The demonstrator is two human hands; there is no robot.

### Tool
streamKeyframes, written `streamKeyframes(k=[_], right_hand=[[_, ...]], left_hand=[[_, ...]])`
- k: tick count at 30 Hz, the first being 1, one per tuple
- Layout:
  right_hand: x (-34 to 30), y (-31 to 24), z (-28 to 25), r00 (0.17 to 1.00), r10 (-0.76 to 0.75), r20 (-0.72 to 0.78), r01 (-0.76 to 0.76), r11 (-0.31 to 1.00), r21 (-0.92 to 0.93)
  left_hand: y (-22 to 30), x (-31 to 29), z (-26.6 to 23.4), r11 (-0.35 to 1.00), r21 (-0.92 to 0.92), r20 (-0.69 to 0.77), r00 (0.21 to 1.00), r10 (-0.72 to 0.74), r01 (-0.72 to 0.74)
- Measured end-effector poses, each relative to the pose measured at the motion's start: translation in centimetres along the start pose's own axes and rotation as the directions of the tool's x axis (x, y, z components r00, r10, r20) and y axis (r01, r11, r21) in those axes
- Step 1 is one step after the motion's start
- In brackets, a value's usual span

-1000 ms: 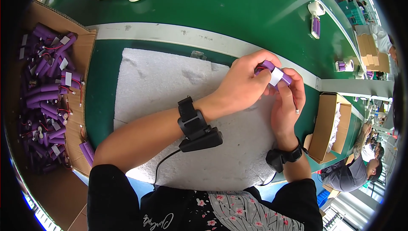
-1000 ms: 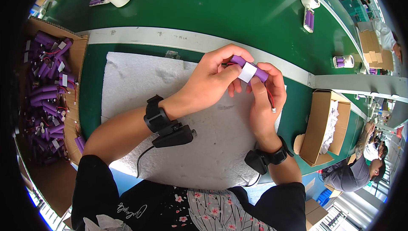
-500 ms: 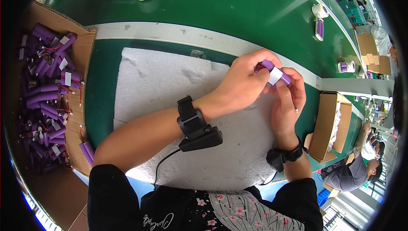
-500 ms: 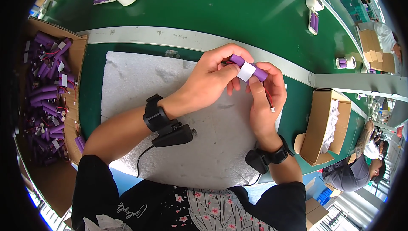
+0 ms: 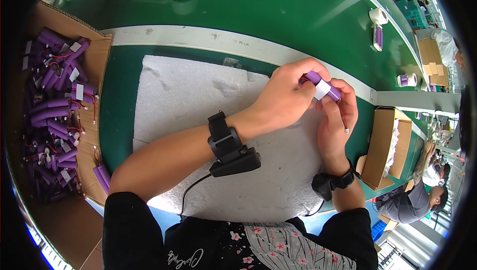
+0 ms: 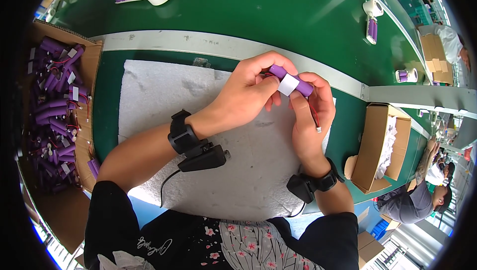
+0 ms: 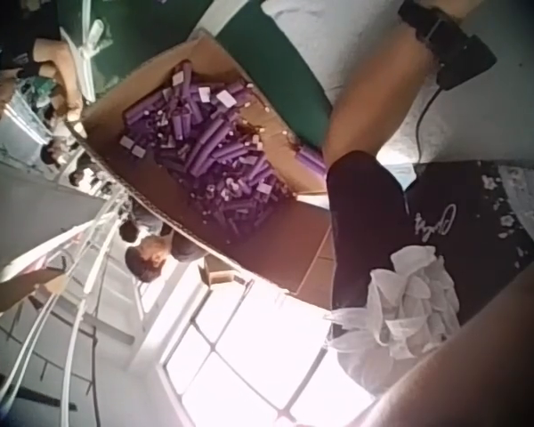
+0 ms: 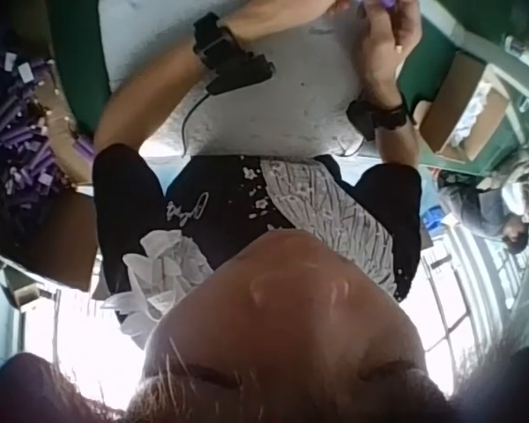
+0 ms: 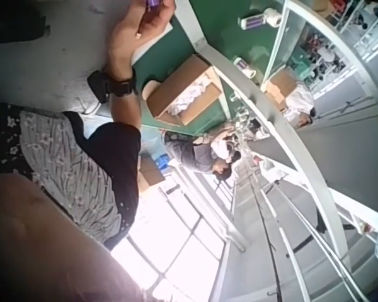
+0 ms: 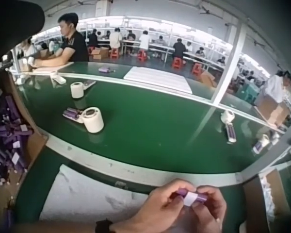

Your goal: Assembling handheld fans by installing battery packs and circuit boards into housings.

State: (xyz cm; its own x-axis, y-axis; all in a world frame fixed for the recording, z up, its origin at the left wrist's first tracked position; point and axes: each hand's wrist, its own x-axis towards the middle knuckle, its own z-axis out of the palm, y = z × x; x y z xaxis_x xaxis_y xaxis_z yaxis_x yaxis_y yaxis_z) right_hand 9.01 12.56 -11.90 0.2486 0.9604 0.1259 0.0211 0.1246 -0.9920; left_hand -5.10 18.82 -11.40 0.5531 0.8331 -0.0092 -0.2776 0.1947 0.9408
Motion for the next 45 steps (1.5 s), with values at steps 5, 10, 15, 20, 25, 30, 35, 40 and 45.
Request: streamKeyframes(k=[5, 10, 15, 20, 25, 30, 35, 40, 45], right_hand=[[0.0, -0.1, 0.2, 0.999, 0.018, -0.032, -0.017, 1.0, 0.012], [0.1, -0.3, 0.4, 0.999, 0.014, -0.041, -0.012, 0.999, 0.032], [0.2, -0.4, 0.5, 0.999, 0.018, -0.047, -0.016, 0.999, 0.032], [0.2, -0.5, 0.7, 0.999, -0.009, -0.035, 0.009, 1.0, -0.003], [-0.1, -0.6, 0.5, 0.996, -0.08, 0.043, 0.083, 0.993, -0.083], [-0.3, -0.3, 0.7, 0.987, -0.15, 0.057, 0.157, 0.98, -0.125], [-0.2, 0.4, 0.5, 0.954, -0.288, 0.079, 0.298, 0.937, -0.182], [-0.1, 0.8, 0.1, 0.928, -0.357, 0.111, 0.373, 0.904, -0.208], [0.1, 0.9, 0.0, 0.892, -0.432, 0.137, 0.452, 0.869, -0.204]], left_hand=[[-0.2, 0.0, 0.0, 0.999, -0.042, 0.009, 1.0, 0.002, -0.002], [-0.2, 0.0, 0.3, 0.996, -0.089, -0.01, 1.0, 0.017, -0.018], [-0.2, 0.0, 0.2, 0.997, -0.065, -0.033, 0.998, 0.047, -0.05], [-0.5, 0.1, 0.3, 0.993, 0.036, -0.101, 0.989, 0.111, -0.108], [-0.7, -0.1, 0.6, 0.981, 0.104, -0.156, 0.971, 0.181, -0.166], [-0.7, 0.0, 0.3, 0.979, 0.138, -0.146, 0.974, 0.173, -0.153], [-0.7, 0.0, 0.3, 0.99, 0.07, -0.093, 0.987, 0.128, -0.122], [-0.8, 0.0, 0.2, 0.99, 0.04, -0.04, 0.99, 0.138, -0.137], [-0.5, 0.0, 0.1, 0.992, -0.036, 0.005, 0.993, 0.119, -0.119]])
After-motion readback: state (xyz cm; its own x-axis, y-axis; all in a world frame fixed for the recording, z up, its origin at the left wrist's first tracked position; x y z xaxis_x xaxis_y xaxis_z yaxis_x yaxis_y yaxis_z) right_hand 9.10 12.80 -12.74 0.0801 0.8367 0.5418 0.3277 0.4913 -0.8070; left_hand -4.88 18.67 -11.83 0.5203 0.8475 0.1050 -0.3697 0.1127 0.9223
